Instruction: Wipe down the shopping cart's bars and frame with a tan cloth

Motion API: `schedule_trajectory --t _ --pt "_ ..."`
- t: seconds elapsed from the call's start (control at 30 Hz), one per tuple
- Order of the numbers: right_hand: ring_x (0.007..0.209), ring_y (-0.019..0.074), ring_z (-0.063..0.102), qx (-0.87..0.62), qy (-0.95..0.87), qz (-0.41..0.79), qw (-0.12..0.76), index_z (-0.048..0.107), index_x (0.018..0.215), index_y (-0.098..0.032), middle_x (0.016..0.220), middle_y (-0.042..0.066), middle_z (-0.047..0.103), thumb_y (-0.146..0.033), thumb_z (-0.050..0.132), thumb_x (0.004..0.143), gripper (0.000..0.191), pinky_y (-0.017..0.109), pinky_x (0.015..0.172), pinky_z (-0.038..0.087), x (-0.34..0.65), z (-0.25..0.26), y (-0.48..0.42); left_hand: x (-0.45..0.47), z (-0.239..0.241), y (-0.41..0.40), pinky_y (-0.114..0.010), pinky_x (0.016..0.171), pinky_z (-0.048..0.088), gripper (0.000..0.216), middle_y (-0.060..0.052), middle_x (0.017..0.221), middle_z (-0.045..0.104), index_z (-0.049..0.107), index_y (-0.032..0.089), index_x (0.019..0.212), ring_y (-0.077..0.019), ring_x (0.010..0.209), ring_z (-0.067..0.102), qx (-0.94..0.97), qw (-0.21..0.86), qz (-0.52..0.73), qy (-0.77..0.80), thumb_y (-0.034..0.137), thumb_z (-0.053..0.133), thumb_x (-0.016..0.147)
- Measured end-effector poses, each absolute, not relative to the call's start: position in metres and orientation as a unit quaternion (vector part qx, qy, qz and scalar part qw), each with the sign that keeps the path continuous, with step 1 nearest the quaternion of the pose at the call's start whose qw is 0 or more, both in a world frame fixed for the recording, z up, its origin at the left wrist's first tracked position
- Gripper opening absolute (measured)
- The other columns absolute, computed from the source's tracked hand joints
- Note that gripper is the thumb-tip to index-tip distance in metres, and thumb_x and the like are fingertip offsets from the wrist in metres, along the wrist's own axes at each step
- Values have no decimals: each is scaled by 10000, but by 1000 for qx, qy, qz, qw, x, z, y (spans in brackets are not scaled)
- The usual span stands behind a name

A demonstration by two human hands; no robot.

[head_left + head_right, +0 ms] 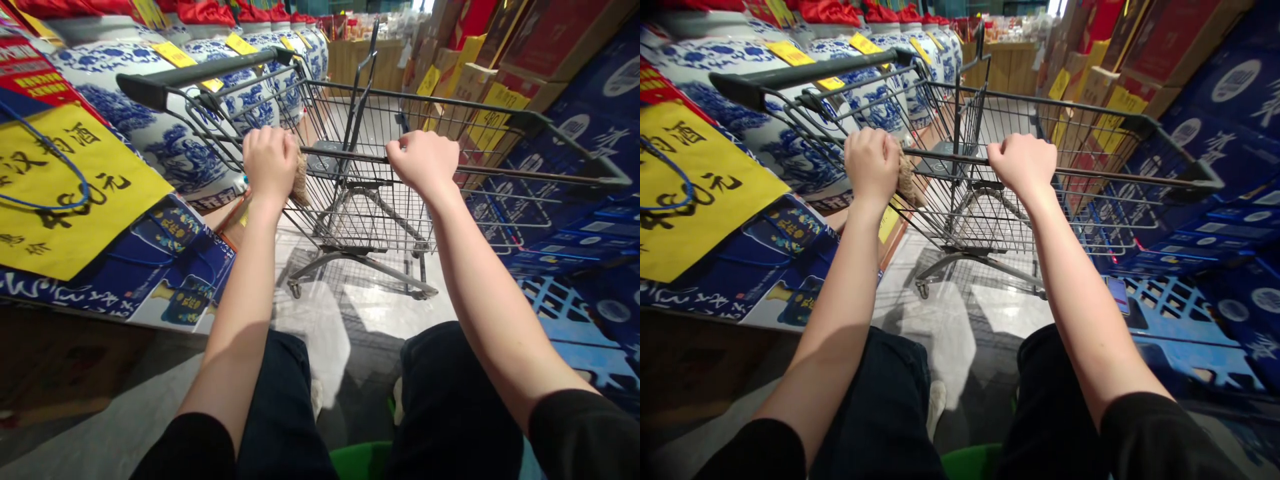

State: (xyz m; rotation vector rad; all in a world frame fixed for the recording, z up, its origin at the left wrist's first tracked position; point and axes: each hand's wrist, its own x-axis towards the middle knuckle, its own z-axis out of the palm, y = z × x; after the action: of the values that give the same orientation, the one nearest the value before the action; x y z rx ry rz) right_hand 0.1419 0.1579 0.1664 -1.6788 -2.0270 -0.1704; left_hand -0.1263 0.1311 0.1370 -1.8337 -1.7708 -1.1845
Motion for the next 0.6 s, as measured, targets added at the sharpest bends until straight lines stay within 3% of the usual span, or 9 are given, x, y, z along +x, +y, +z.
schedule_trajectory --t 0.33,0.6 --pt "924 337 639 -619 -738 -66 262 732 994 -153 937 192 725 -484 328 947 525 420 762 391 143 166 153 -99 139 109 -553 1177 330 430 -84 1273 674 631 316 1182 -353 1339 490 -711 148 -353 -589 551 309 1018" --pt "921 352 634 -616 -741 -67 260 736 1068 -175 946 197 738 -511 297 943 567 438 754 386 142 168 150 -135 132 115 -559 1267 193 545 -11 1266 671 557 334 1275 -272 1483 305 -646 160 -362 -653 669 212 1019"
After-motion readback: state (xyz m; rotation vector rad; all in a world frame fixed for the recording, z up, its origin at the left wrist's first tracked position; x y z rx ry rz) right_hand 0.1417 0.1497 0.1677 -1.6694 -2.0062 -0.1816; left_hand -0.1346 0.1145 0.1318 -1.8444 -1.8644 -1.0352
